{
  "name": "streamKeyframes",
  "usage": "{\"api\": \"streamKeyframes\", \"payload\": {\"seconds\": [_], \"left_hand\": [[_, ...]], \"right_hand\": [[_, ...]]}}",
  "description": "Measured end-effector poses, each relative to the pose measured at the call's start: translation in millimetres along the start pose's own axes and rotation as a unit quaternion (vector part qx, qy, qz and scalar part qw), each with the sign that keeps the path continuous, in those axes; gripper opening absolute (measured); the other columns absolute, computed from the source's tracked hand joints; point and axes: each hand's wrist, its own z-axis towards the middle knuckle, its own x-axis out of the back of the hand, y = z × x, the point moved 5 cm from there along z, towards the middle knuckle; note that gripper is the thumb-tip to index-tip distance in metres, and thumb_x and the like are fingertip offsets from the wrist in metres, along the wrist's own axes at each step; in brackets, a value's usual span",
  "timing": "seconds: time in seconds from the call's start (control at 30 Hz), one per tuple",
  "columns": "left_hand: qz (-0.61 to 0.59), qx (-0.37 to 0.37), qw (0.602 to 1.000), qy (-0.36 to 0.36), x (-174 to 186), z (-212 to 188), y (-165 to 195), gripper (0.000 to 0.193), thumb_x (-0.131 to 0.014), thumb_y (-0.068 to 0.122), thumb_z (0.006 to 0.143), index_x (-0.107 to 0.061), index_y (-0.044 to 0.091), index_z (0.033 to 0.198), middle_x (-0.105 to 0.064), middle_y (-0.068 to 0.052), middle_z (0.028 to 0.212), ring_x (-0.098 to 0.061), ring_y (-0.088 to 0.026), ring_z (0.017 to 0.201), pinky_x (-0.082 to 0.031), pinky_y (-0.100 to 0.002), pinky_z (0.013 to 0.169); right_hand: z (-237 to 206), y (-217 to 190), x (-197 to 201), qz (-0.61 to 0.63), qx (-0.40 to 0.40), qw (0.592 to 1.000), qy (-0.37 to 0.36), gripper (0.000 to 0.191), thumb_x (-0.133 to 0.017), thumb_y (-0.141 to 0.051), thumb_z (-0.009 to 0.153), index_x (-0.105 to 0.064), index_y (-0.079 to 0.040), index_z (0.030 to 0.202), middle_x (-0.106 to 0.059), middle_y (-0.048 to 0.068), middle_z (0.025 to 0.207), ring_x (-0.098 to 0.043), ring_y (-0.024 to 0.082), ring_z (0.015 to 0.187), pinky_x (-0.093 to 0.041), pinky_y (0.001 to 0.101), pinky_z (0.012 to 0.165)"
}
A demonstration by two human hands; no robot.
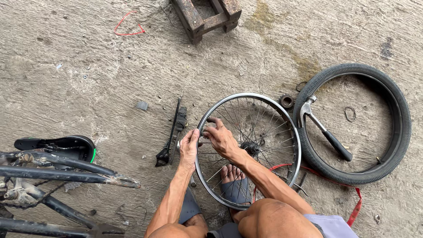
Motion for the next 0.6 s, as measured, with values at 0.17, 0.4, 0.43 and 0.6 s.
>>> {"api": "streamKeyframes", "payload": {"seconds": [0.17,0.4,0.43,0.6], "left_hand": [[-0.086,0.013,0.996,-0.029,-2,1,-2,0.033,-0.064,0.038,0.1,-0.072,0.007,0.106,-0.069,0.003,0.089,-0.062,-0.006,0.077,-0.053,-0.024,0.07],[-0.012,0.019,1.0,0.023,4,2,-12,0.033,-0.064,0.039,0.099,-0.074,0.01,0.112,-0.067,0.007,0.09,-0.057,-0.003,0.08,-0.048,-0.023,0.069],[-0.018,0.016,1.0,0.013,4,2,-11,0.034,-0.064,0.04,0.099,-0.074,0.009,0.111,-0.067,0.006,0.09,-0.058,-0.004,0.081,-0.05,-0.024,0.07],[-0.067,0.016,0.997,-0.02,3,2,-10,0.035,-0.067,0.041,0.1,-0.074,0.007,0.109,-0.066,0.003,0.089,-0.056,-0.008,0.08,-0.047,-0.026,0.069]], "right_hand": [[-5,-11,14,0.032,0.091,0.995,0.033,0.036,-0.075,-0.016,0.088,-0.063,0.003,0.117,-0.05,0.028,0.133,-0.069,0.041,0.096,-0.059,0.0454,0.076],[-1,1,5,0.01,-0.023,0.999,0.041,0.015,-0.067,-0.014,0.101,-0.064,-0.007,0.114,-0.056,0.017,0.141,-0.073,0.034,0.099,-0.062,0.0416,0.079],[-1,-1,4,0.007,0.004,1.0,0.03,0.016,-0.066,-0.013,0.101,-0.064,-0.007,0.116,-0.054,0.019,0.141,-0.073,0.034,0.099,-0.062,0.041,0.078],[-4,-7,9,0.025,0.075,0.997,0.0,0.037,-0.077,-0.019,0.088,-0.062,0.0,0.117,-0.045,0.028,0.136,-0.067,0.038,0.099,-0.061,0.044,0.077]]}}
